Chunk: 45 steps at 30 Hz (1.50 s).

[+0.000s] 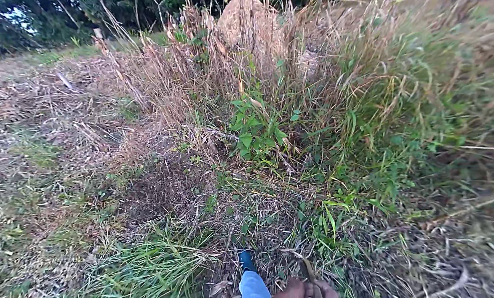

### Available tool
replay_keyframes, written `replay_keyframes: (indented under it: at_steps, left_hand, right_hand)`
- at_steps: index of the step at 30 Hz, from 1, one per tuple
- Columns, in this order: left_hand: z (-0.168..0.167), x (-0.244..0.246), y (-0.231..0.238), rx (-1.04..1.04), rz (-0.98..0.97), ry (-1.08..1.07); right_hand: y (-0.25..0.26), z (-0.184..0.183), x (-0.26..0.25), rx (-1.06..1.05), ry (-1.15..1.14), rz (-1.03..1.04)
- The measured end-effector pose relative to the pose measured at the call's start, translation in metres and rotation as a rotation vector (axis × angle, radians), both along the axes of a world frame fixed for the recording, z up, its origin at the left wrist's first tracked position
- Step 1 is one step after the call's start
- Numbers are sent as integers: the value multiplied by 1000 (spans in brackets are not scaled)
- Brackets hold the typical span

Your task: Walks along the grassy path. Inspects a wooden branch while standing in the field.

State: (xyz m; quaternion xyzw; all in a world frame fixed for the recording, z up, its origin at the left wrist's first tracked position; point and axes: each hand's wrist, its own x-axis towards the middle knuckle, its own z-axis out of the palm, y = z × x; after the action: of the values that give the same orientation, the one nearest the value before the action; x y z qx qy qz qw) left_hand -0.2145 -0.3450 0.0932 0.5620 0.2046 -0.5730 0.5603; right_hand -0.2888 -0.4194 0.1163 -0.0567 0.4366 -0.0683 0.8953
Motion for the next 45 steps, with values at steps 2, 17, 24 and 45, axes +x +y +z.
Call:
replay_keyframes:
  at_steps: [2, 17, 24, 45]
  left_hand:
    - [0, -2, 6, 68, -4, -89]
    - [-9, 9, 14, -60, -32, 257]
    - [-6, 10, 10, -133, -49, 310]
    - [-13, -3, 39, -174, 87, 202]
  right_hand:
    - [5, 4, 2, -39, 67, 13]
    - [9, 0, 1, 32, 62, -35]
    - [3, -6, -6, 81, 13, -46]
    - [20, -4, -1, 56, 60, 66]
